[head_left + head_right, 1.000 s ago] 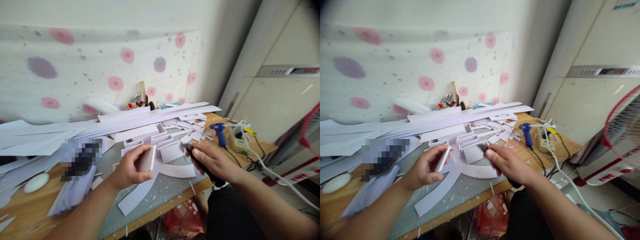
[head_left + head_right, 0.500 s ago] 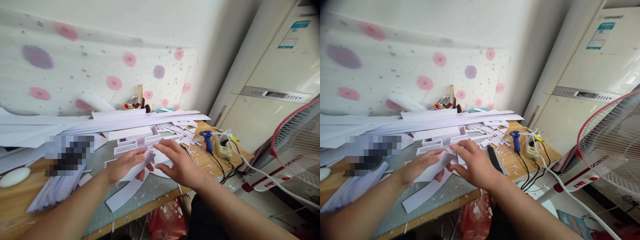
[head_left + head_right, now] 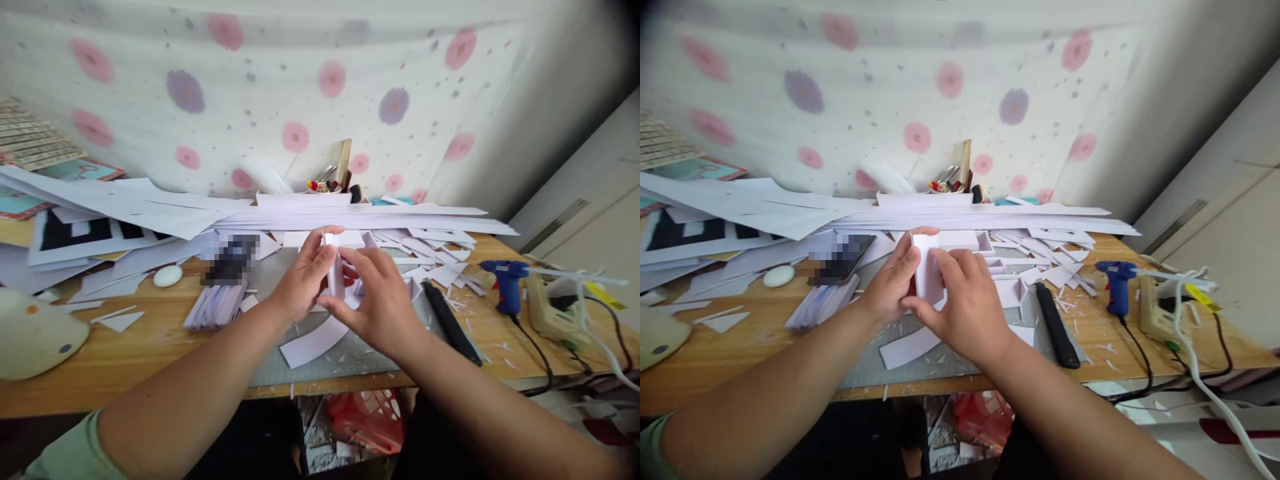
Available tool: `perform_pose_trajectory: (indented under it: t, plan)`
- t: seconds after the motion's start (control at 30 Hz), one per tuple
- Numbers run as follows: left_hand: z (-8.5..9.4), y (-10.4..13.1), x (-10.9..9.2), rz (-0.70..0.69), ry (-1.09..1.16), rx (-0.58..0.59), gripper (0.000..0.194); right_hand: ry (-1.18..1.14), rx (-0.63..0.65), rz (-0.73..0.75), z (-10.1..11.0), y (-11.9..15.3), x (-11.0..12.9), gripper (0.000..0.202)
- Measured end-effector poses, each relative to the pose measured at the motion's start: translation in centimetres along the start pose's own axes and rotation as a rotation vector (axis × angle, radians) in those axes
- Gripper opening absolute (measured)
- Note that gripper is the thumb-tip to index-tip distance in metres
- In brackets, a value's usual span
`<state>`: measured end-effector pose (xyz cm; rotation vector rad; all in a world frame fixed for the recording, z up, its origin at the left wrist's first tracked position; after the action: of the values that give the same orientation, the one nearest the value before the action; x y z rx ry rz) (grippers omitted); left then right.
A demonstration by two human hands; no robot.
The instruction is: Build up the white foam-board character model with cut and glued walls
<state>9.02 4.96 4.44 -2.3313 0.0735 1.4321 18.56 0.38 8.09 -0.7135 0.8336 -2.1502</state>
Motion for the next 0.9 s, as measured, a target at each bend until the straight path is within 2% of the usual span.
perform_pose_trajectory:
  t: [0.1, 0.17, 0.23, 0.3, 0.37, 0.5, 0.57, 0.8, 0.9]
  plan:
    - [1.3, 0.6, -1.8, -0.052, -0.283, 0.014, 0.045, -0.005, 0.011, -0.004, -0.1, -0.1, -0.4, 0.022]
    - [3.1, 1.2, -3.7, -0.095, -0.613, 0.003, 0.041, -0.004, 0.089, -0.049, -0.8, -0.1, -1.5, 0.021]
    - [5.9, 2.1, -6.3, -0.22, -0.926, -0.158, 0.028, 0.025, 0.245, -0.074, -2.4, 0.0, -2.5, 0.023]
    - [8.7, 2.7, -7.0, -0.173, -0.988, -0.252, 0.022, 0.049, 0.408, -0.048, -4.5, 0.3, -2.7, 0.023]
    - [10.1, 3.0, -6.0, -0.076, -0.967, -0.207, 0.019, 0.078, 0.493, 0.001, -6.2, 0.5, -2.5, 0.023]
    - [9.1, 2.9, -3.7, -0.004, -1.032, 0.03, 0.011, 0.158, 0.542, 0.064, -8.2, 0.8, -1.9, 0.024]
    - [8.4, 2.8, -3.2, 0.003, -1.054, 0.105, 0.009, 0.184, 0.548, 0.086, -8.6, 0.9, -1.6, 0.023]
    - [7.5, 3.0, -2.6, 0.018, -1.128, 0.227, 0.009, 0.254, 0.524, 0.128, -8.5, 1.0, -1.1, 0.02]
    - [7.4, 3.0, -2.4, 0.045, -1.156, 0.226, 0.007, 0.267, 0.507, 0.16, -8.6, 0.9, -0.9, 0.02]
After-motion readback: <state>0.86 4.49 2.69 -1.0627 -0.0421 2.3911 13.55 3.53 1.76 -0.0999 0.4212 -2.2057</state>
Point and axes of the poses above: each hand's wrist, its own y-axis away from the middle knuckle, its own z-axis out of the back of the hand, x = y × z, the point moved 8 cm from there along -y, towards the middle knuckle, and after that the axes turned 6 degrees about y, right-handed, at the moved point
